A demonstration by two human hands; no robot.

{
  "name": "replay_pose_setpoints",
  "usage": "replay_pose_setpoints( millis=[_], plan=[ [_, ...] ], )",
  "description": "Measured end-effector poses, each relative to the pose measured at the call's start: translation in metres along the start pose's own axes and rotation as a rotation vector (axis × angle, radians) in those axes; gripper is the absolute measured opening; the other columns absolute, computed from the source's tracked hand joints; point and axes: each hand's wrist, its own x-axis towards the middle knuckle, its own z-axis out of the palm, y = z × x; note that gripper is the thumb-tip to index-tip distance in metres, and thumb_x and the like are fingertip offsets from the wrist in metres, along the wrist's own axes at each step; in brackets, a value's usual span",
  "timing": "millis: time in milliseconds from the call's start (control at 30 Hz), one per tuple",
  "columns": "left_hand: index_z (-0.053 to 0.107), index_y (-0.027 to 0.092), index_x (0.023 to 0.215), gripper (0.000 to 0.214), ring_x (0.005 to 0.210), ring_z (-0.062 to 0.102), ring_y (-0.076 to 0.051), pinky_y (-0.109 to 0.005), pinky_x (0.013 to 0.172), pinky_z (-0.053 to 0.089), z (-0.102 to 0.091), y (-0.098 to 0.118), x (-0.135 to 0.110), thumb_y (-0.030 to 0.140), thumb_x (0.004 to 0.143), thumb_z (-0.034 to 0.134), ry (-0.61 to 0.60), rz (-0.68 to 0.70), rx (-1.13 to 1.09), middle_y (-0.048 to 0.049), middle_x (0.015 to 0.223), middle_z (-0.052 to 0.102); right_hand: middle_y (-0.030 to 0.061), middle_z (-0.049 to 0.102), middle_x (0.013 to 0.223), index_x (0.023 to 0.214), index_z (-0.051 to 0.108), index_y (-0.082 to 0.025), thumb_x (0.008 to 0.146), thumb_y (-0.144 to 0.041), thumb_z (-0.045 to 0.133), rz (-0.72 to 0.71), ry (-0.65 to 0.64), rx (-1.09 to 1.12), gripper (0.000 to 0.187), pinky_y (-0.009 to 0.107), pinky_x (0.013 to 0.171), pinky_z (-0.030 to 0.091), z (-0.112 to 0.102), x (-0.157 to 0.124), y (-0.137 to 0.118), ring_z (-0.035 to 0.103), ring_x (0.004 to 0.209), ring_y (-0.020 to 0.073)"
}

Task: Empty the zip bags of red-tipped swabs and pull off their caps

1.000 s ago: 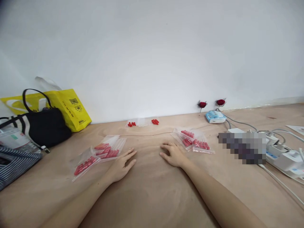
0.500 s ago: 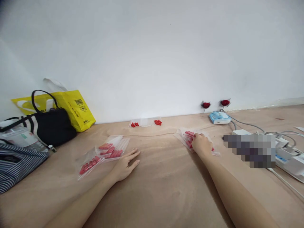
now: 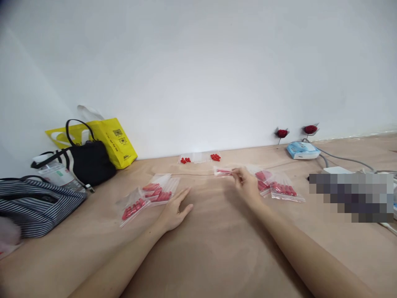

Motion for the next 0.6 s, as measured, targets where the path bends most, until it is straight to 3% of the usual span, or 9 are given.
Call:
replay_pose_setpoints(
  millis=[133, 300, 367, 467, 600],
  plan=[
    [0.025, 0.016, 0.132, 0.060, 0.125, 0.028, -0.018, -0.037, 0.104, 0.026, 0.000, 0.001, -0.004, 0.025, 0.077, 0.047, 0.073, 0.072, -0.014, -0.0083, 0.135, 0.034, 0.0059, 0.064, 0.091, 0.076, 0.057, -0.019, 0.078, -0.025, 0.043, -0.047, -0.390, 0.249, 0.015, 0.029, 0.073, 0.046, 0.025, -0.014, -0.029, 0.059, 0.084, 0.0166],
    [0.036, 0.018, 0.128, 0.054, 0.124, 0.030, -0.021, -0.039, 0.102, 0.029, 0.003, 0.000, -0.008, 0.034, 0.078, 0.049, -0.056, 0.156, -0.008, -0.0087, 0.133, 0.036, 0.0060, 0.062, 0.100, 0.077, 0.060, -0.019, 0.079, -0.027, 0.043, -0.009, -0.743, 0.362, 0.019, 0.035, 0.086, 0.042, 0.024, -0.022, -0.032, 0.054, 0.099, 0.0189],
    [0.043, 0.020, 0.123, 0.048, 0.121, 0.035, -0.022, -0.040, 0.100, 0.031, 0.004, 0.000, -0.009, 0.037, 0.078, 0.049, -0.088, 0.170, 0.008, -0.0082, 0.130, 0.042, 0.0058, 0.061, 0.105, 0.086, 0.061, -0.020, 0.079, -0.028, 0.044, 0.009, -0.747, 0.305, 0.021, 0.036, 0.088, 0.040, 0.023, -0.022, -0.026, 0.053, 0.102, 0.0195],
    [0.048, 0.020, 0.118, 0.043, 0.116, 0.040, -0.022, -0.039, 0.099, 0.032, 0.004, 0.003, -0.009, 0.037, 0.079, 0.048, -0.067, 0.184, 0.032, -0.0082, 0.124, 0.047, 0.0083, 0.060, 0.106, 0.099, 0.059, -0.018, 0.077, -0.033, 0.048, 0.084, -0.615, 0.125, 0.029, 0.036, 0.087, 0.040, 0.025, -0.023, -0.018, 0.054, 0.099, 0.0213],
    [0.051, 0.020, 0.114, 0.041, 0.111, 0.044, -0.022, -0.041, 0.100, 0.029, 0.002, 0.010, -0.007, 0.039, 0.078, 0.049, -0.018, 0.214, 0.078, -0.0084, 0.117, 0.051, 0.0088, 0.061, 0.102, 0.092, 0.063, -0.018, 0.072, -0.043, 0.053, 0.136, -0.584, -0.042, 0.033, 0.035, 0.085, 0.040, 0.030, -0.026, -0.019, 0.053, 0.099, 0.0223]
  ],
)
